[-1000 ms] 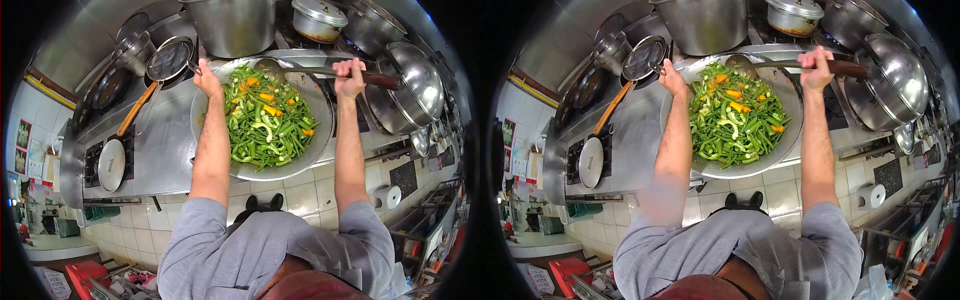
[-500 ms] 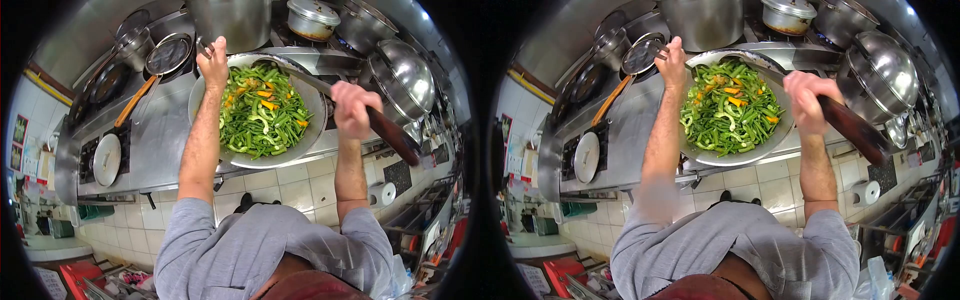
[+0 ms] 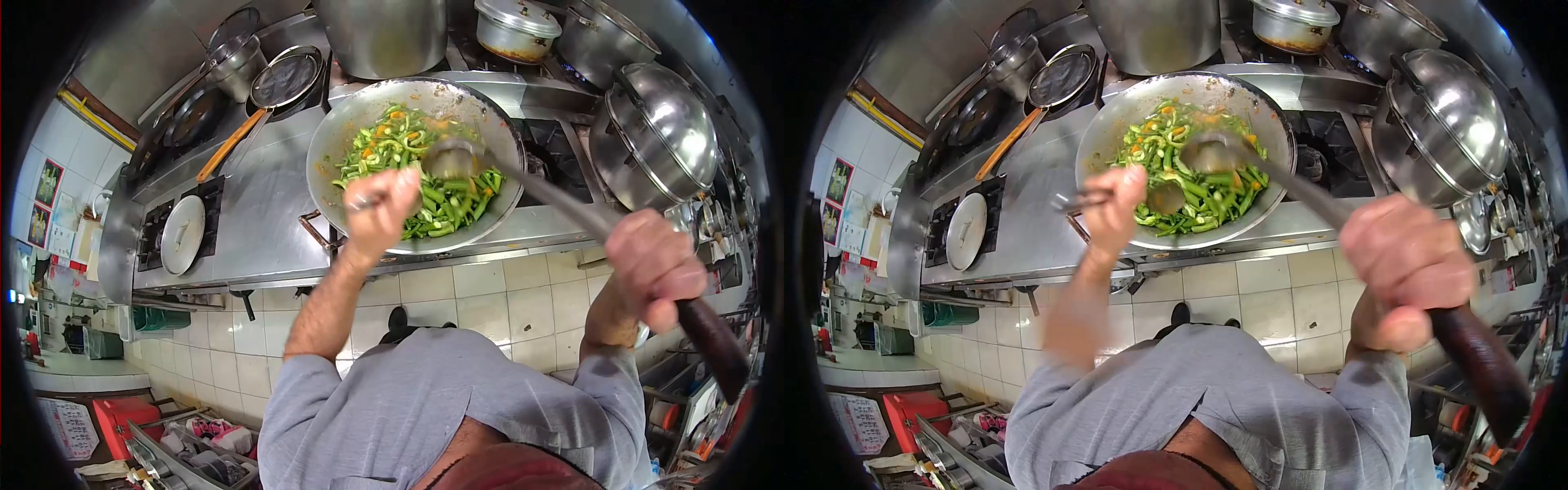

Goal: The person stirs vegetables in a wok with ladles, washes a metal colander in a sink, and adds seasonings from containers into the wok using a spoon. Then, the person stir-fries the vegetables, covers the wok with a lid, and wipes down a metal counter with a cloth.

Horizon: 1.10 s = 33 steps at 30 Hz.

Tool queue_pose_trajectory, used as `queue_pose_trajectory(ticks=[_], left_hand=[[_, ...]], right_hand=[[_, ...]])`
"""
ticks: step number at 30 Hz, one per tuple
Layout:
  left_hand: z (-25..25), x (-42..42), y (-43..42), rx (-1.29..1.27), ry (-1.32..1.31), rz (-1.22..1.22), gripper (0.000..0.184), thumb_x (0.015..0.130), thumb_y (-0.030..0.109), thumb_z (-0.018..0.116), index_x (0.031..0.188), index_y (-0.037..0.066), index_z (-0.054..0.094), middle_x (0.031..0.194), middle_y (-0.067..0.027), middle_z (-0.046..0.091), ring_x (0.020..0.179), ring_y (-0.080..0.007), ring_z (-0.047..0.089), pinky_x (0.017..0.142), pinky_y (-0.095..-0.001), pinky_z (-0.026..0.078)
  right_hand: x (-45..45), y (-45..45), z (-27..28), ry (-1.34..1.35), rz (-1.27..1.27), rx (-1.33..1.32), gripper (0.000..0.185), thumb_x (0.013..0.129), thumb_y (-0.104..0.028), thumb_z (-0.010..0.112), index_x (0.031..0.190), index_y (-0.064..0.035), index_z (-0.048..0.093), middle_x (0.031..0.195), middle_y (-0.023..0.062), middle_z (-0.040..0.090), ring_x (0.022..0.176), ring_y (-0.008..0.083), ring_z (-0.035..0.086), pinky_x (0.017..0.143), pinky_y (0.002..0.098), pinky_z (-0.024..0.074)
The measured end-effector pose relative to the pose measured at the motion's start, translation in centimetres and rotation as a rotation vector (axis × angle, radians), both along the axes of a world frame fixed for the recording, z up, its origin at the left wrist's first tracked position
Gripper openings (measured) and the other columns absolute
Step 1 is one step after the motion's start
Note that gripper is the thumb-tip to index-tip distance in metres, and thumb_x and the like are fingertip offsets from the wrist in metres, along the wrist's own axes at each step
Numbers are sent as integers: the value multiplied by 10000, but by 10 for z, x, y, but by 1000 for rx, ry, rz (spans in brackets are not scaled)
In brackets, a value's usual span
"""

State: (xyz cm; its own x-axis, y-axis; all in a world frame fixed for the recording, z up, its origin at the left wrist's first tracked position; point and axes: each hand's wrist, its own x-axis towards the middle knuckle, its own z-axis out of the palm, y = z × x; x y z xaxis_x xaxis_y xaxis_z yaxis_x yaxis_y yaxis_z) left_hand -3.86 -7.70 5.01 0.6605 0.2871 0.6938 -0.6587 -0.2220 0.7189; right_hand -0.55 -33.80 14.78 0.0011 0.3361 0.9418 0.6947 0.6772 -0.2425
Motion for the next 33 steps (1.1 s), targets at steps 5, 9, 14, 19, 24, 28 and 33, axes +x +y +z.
queue_pose_trajectory(ticks=[5, 9, 14, 19, 24, 28, 33], left_hand=[[-61, 17, -14, 268, -125, 107, 363, 782, -9, 564, 506, 64, 340, 442, -9, 309, 365, -109, 291, 353, -272, 230], [-90, 63, -11, 120, -37, 147, 366, 800, 73, 577, 509, 45, 357, 452, -27, 317, 384, -122, 292, 372, -291, 247], [-34, 27, 1, -124, -44, 171, 358, 839, 130, 552, 520, 59, 406, 487, 54, 373, 451, -47, 322, 401, -250, 243], [12, 5, 58, -248, -167, 251, 347, 840, 130, 546, 525, 109, 402, 485, 59, 322, 451, -38, 294, 416, -223, 221], [6, 36, 106, -151, -83, 486, 366, 837, 226, 567, 555, 44, 420, 510, 52, 370, 504, -41, 307, 449, -240, 244], [-22, 85, 149, 17, 138, 642, 427, 831, 280, 572, 539, 10, 418, 499, 36, 378, 481, -81, 331, 447, -286, 286], [-34, 125, 185, -443, 49, 710, 511, 852, 324, 519, 468, 30, 356, 446, 28, 322, 436, -101, 295, 426, -326, 227]], right_hand=[[-21, 37, -64, 104, -51, 63, 199, 690, -39, 638, 664, -13, 442, 475, 27, 426, 366, 143, 390, 354, 295, 339], [-15, 66, -81, 79, -146, 144, 186, 654, 12, 629, 632, 2, 445, 484, 49, 440, 385, 172, 406, 376, 327, 363], [2, 47, -36, 324, -212, 341, 230, 862, -37, 459, 645, -52, 384, 547, 16, 406, 438, 122, 353, 422, 293, 330], [37, 67, 12, 346, -402, 397, 44, 779, -27, 618, 788, 12, 601, 551, 22, 500, 428, 67, 408, 413, 189, 300], [83, 147, -9, 106, -785, 113, 138, 727, -76, 690, 792, -15, 585, 604, 28, 580, 503, 100, 535, 468, 240, 440], [131, 188, -53, 139, -829, -148, 284, 696, -214, 729, 798, -12, 556, 646, 103, 598, 557, 139, 564, 522, 305, 451], [205, 147, -18, 516, -1287, 48, 397, 717, -328, 719, 753, 34, 561, 562, 52, 540, 508, 117, 492, 474, 280, 404]])
